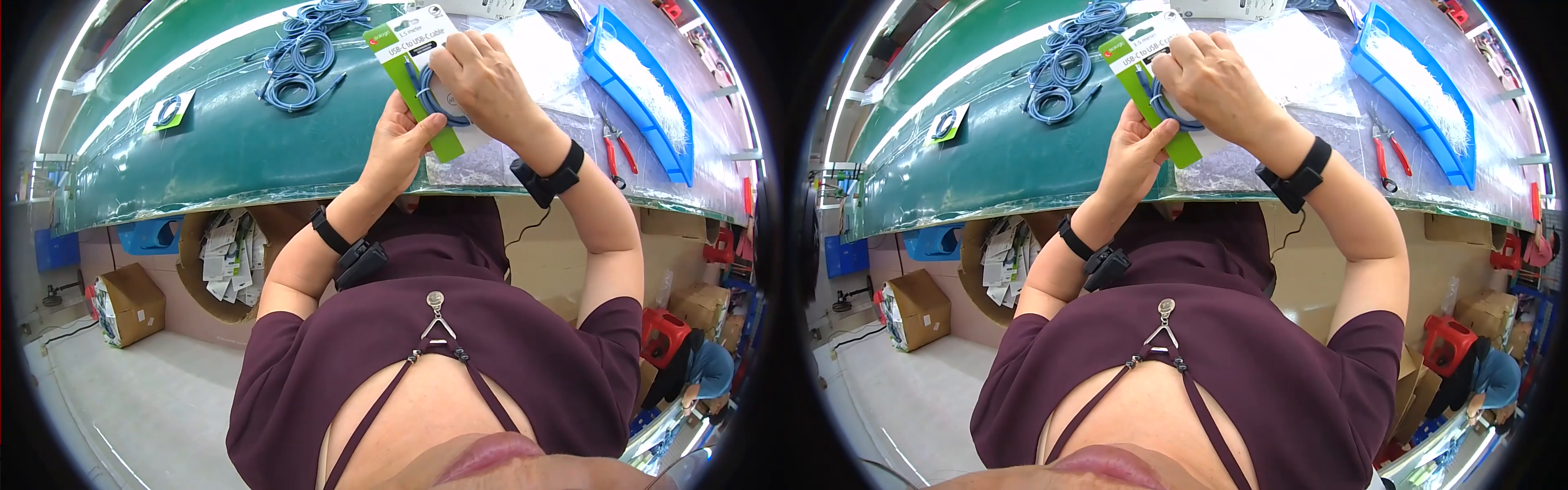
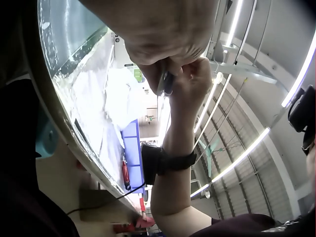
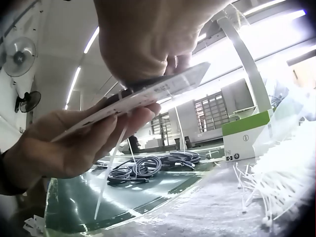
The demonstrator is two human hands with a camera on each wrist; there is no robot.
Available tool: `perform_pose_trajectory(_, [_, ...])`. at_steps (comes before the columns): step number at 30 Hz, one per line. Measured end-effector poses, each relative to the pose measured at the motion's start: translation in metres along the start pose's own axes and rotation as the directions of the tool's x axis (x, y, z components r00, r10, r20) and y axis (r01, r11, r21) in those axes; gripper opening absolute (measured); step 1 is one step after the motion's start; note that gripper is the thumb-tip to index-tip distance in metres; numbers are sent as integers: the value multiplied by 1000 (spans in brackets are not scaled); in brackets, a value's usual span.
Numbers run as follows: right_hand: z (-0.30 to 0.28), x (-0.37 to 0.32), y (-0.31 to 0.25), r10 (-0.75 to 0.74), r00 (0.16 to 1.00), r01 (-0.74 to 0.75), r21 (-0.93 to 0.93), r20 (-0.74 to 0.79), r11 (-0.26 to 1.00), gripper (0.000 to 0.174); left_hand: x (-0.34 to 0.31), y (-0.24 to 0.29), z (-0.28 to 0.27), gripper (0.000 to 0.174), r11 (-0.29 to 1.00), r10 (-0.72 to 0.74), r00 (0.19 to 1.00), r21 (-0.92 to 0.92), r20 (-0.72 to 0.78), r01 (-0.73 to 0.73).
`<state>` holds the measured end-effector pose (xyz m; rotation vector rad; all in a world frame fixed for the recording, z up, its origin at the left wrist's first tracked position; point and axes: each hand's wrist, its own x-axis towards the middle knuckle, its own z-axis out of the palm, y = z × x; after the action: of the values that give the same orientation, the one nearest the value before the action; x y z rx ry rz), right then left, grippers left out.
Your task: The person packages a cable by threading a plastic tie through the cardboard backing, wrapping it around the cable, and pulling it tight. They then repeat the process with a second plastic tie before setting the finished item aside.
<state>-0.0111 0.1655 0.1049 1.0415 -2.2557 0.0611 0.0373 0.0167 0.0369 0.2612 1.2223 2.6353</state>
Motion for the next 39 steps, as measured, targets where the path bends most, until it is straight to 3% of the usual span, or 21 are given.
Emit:
perform_pose_trajectory(4, [18,-1,1,120,993,-119,85,-1,989,26,5,-6,-3,47,999,-16,1000,-31,-20,15])
perform_pose_trajectory(7, [37,-8,12,190,981,-156,468,-27,870,25,8,-11,-14,46,1000,-13,1000,-19,-24,12])
perform_pose_trajectory(8, [35,-13,22,185,982,-148,469,-33,870,25,11,-11,-20,45,1000,-14,1000,-7,-26,14])
perform_pose_trajectory(10, [23,-23,35,609,792,-365,762,-48,535,27,12,2,-31,45,999,-18,1000,34,-13,19])
perform_pose_trajectory(11, [22,-27,33,609,792,-369,759,-45,536,27,12,8,-36,45,997,-23,1000,68,1,23])
perform_pose_trajectory(14, [20,-41,24,585,693,-589,799,421,123,34,17,14,-30,45,996,-24,999,86,36,21])
perform_pose_trajectory(17, [25,-41,-1,581,702,-537,842,412,53,37,18,13,-24,43,998,-29,999,63,45,27])
perform_pose_trajectory(20, [37,-41,-14,611,685,-471,881,398,-47,38,19,11,-22,43,949,-1,1000,315,-7,3])
perform_pose_trajectory(22, [43,-39,-17,676,638,-375,916,369,-146,37,18,7,-14,43,969,-17,999,246,-29,23])
perform_pose_trajectory(24, [43,-39,-18,676,641,-390,913,363,-121,37,17,4,-4,44,993,-53,996,98,-68,59])
perform_pose_trajectory(27, [42,-39,-23,674,643,-426,901,364,-81,37,18,2,-5,45,992,-78,995,94,-62,84])
perform_pose_trajectory(30, [35,-37,-22,660,725,-550,743,198,381,37,18,-3,-11,45,992,-119,991,40,-57,122])
perform_pose_trajectory(33, [36,-38,-18,654,739,-532,737,165,416,38,18,-5,-15,42,984,-169,985,-61,-44,166])
perform_pose_trajectory(35, [34,-43,-15,652,743,-526,732,149,432,39,17,1,-17,36,982,-188,981,10,-35,189])
perform_pose_trajectory(37, [31,-49,-10,668,717,-528,780,198,336,39,15,7,-25,34,979,-197,980,41,-31,198])
perform_pose_trajectory(38, [30,-50,-8,673,705,-525,801,222,287,39,13,9,-34,29,927,45,994,375,-103,-3])
perform_pose_trajectory(39, [30,-51,-7,674,704,-526,801,223,285,39,10,12,-43,24,721,291,953,674,-87,-159])
